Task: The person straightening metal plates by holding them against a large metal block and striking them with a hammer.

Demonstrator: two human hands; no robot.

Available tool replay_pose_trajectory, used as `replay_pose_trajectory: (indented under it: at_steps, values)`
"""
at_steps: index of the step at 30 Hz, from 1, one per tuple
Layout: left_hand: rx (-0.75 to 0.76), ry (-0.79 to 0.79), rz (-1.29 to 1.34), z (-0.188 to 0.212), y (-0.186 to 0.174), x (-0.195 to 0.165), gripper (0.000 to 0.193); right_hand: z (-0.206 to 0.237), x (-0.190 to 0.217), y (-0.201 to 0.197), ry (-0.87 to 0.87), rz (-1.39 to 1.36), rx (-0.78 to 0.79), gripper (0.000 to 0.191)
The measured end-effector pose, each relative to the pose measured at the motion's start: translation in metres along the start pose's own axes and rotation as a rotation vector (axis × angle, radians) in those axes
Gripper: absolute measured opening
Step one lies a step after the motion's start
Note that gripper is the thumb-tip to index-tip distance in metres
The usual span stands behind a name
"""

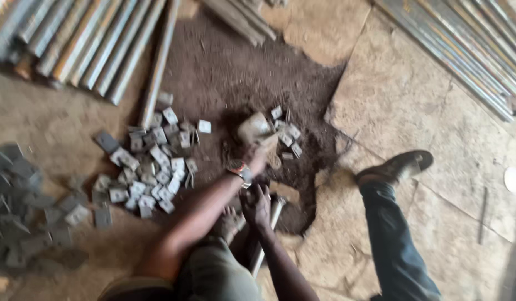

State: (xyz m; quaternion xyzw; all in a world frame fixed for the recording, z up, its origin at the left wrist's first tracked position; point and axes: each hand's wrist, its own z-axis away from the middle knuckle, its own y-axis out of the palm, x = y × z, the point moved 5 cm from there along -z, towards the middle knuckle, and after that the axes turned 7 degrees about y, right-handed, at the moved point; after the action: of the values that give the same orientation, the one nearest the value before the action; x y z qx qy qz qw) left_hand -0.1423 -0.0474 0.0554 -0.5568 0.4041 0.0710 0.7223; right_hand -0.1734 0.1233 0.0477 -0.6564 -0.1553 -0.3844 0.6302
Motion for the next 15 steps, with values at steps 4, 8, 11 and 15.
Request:
replay_pose_trajectory:
  at_steps: [4, 8, 11, 15]
  values:
    - [-0.138, 0.114, 0.015, 0.005, 0.003, -0.012, 0.028, -0.001, -0.011, 0.000, 0.058, -0.018, -0.023, 0.042]
    - [0.066, -0.035, -0.073, 0.016, 0.020, -0.009, 0.030, -0.003, -0.013, 0.002, -0.014, -0.087, 0.031, 0.035]
    - [-0.366, 0.282, -0.183, 0.027, 0.003, -0.026, 0.031, -0.002, -0.011, -0.005, 0.008, 0.061, -0.018, 0.044]
    - [-0.299, 0.241, 0.080, 0.036, -0.011, -0.016, 0.018, -0.001, 0.006, -0.015, -0.099, -0.046, -0.054, 0.046]
